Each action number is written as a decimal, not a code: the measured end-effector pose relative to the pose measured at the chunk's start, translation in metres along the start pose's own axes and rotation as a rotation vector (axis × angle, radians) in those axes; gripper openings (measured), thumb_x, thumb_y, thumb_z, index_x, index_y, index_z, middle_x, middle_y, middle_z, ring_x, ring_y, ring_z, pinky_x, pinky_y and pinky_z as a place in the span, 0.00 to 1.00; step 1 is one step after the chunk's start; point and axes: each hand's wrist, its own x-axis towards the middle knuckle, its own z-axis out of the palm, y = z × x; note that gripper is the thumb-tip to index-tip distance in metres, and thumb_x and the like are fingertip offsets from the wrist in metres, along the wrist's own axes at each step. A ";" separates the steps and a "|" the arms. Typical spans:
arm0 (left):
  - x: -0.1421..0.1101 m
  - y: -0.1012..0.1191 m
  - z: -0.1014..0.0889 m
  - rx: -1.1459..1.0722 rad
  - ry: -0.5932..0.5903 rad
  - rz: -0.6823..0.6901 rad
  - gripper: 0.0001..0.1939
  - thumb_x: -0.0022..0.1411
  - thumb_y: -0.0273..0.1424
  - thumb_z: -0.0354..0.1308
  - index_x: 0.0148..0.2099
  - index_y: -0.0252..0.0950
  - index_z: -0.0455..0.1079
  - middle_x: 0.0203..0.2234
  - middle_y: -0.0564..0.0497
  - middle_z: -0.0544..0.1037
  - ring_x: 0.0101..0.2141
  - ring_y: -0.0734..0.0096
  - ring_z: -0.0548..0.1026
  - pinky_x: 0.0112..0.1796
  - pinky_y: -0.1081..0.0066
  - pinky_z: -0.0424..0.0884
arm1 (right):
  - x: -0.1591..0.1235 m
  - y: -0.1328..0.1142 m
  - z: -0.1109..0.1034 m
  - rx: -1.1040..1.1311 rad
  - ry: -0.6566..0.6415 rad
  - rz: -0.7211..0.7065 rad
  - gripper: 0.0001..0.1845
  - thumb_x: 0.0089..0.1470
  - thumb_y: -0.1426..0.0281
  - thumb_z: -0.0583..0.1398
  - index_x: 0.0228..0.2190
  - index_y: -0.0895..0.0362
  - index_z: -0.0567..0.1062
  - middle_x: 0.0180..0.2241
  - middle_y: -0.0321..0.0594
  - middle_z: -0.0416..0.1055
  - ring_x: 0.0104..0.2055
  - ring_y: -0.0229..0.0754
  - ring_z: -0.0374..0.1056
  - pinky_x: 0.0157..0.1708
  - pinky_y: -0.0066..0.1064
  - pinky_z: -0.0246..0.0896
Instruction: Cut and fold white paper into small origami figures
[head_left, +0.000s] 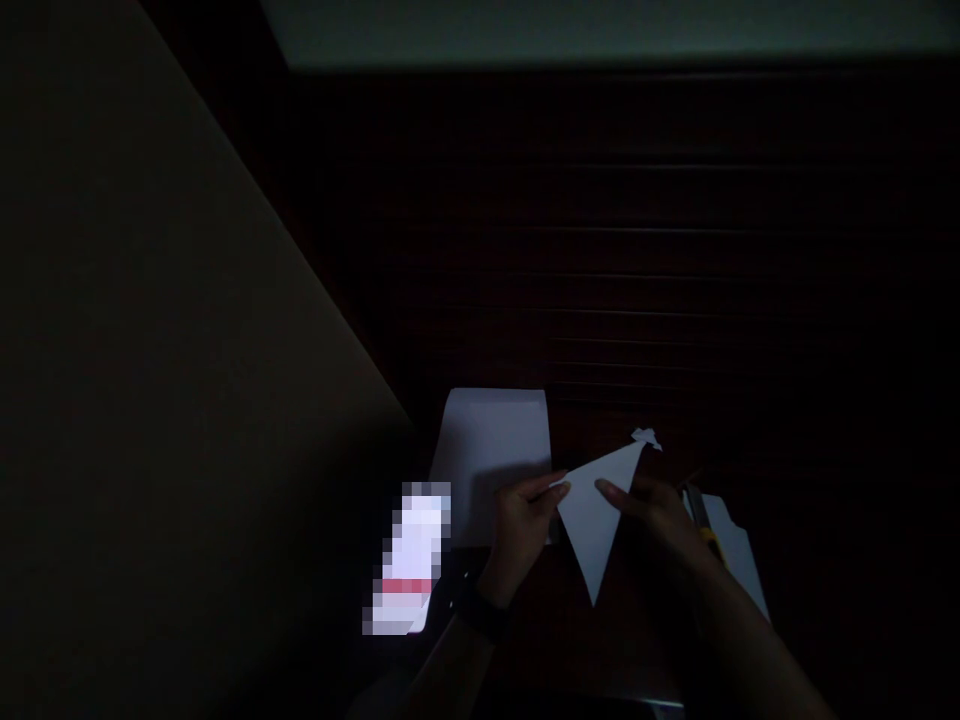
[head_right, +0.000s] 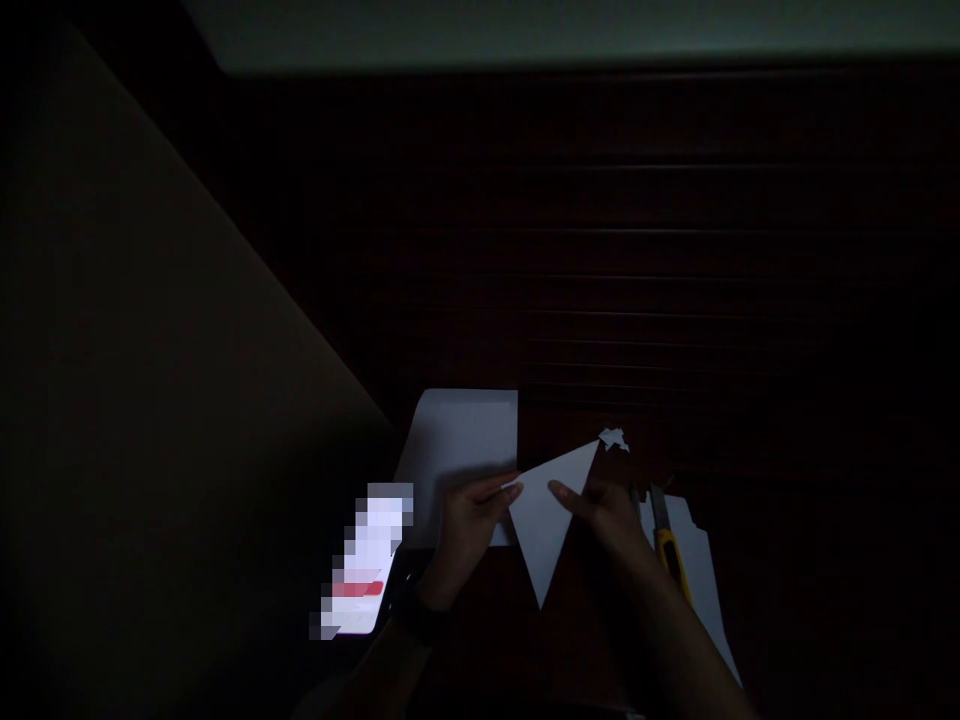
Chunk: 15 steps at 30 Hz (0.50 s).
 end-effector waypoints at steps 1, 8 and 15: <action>0.000 -0.001 0.001 0.021 0.017 0.025 0.17 0.52 0.38 0.61 0.41 0.32 0.76 0.33 0.44 0.80 0.33 0.60 0.77 0.31 0.69 0.73 | -0.001 0.003 0.003 -0.015 0.004 0.012 0.16 0.36 0.62 0.69 0.26 0.61 0.78 0.27 0.45 0.77 0.28 0.48 0.72 0.28 0.34 0.65; -0.001 -0.005 0.003 0.071 0.080 0.067 0.15 0.53 0.37 0.60 0.41 0.34 0.76 0.33 0.45 0.80 0.33 0.62 0.77 0.32 0.70 0.73 | 0.002 0.020 0.002 0.031 0.144 -0.030 0.14 0.39 0.60 0.67 0.19 0.59 0.75 0.23 0.41 0.76 0.24 0.44 0.70 0.27 0.32 0.63; -0.001 -0.005 0.002 0.097 0.124 0.083 0.16 0.54 0.38 0.59 0.42 0.34 0.75 0.33 0.45 0.80 0.33 0.62 0.76 0.31 0.69 0.73 | 0.001 0.027 0.005 -0.053 0.175 -0.101 0.16 0.41 0.58 0.66 0.19 0.59 0.76 0.22 0.40 0.75 0.24 0.43 0.69 0.26 0.31 0.61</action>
